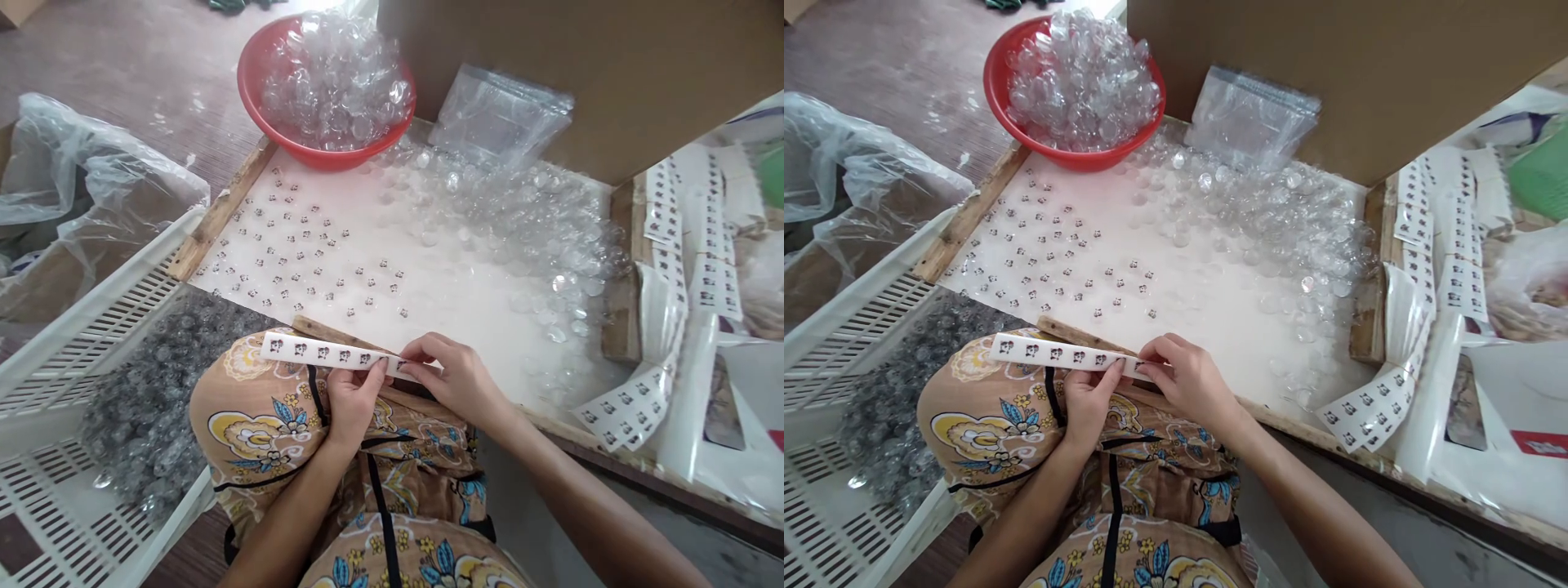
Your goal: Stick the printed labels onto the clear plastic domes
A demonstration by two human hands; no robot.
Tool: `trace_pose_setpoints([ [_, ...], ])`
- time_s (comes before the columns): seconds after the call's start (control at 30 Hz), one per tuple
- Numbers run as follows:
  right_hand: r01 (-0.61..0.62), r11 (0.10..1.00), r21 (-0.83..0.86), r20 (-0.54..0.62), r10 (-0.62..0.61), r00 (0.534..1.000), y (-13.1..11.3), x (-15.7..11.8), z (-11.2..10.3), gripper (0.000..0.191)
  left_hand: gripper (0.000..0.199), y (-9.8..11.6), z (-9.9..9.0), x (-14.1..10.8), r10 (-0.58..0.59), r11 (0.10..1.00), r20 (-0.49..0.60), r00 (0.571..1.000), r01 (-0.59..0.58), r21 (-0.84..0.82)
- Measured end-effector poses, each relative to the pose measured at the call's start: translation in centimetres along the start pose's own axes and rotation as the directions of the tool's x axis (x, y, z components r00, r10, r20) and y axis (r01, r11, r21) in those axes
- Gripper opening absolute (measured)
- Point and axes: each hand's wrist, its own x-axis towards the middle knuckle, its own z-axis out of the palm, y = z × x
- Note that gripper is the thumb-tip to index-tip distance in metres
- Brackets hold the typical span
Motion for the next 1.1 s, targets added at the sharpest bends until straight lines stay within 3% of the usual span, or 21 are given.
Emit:
trace_pose_setpoints([
  [0.13,0.089,0.996,-0.015,-0.181,-0.09,0.979,0.0,-0.7,0.2,0.012,0.021,0.1,0.1,-0.1,-0.021,1.0,0.006,1.0,0.021,0.013],
  [0.2,0.042,0.998,0.049,-0.257,-0.028,0.966,0.9,-0.3,-0.7,0.01,0.022,0.2,0.1,-0.1,-0.025,0.999,0.005,1.0,0.025,0.02],
  [0.27,-0.082,0.99,0.112,-0.288,0.111,0.951,2.2,0.3,-1.8,0.013,0.022,0.2,0.1,-0.2,-0.021,0.999,0.023,1.0,0.02,0.032],
  [0.4,-0.282,0.954,0.096,-0.149,0.294,0.944,4.4,0.8,-2.8,0.018,0.022,0.1,0.0,-0.3,-0.032,0.999,0.067,0.997,0.031,0.026],
  [0.57,-0.35,0.936,0.018,-0.097,0.35,0.932,4.6,1.1,-1.8,0.012,0.021,-0.2,-0.1,-0.3,-0.037,0.999,0.076,0.996,0.035,0.036],
  [0.67,-0.318,0.943,-0.101,-0.096,0.309,0.946,4.3,1.7,-1.0,0.006,0.019,-0.2,-0.1,-0.3,-0.037,0.999,0.073,0.997,0.035,0.021],
  [0.83,-0.174,0.913,-0.368,-0.113,0.142,0.983,3.2,4.0,0.5,0.011,0.019,-0.4,-0.1,-0.3,-0.046,0.999,0.084,0.995,0.046,0.006],
  [0.9,-0.157,0.912,-0.379,-0.085,0.135,0.987,2.7,5.3,1.0,0.009,0.02,-0.5,-0.2,-0.2,-0.048,0.999,0.083,0.995,0.048,-0.006],
  [1.0,-0.154,0.927,-0.341,-0.07,0.139,0.988,2.1,6.6,1.3,0.021,0.024,-0.7,-0.2,-0.2,-0.049,0.998,0.066,0.997,0.051,-0.026],
  [1.1,-0.132,0.948,-0.289,-0.108,0.105,0.989,1.4,6.0,0.8,0.016,0.029,-0.6,-0.3,-0.2,-0.058,0.997,0.055,0.997,0.06,-0.037],
])
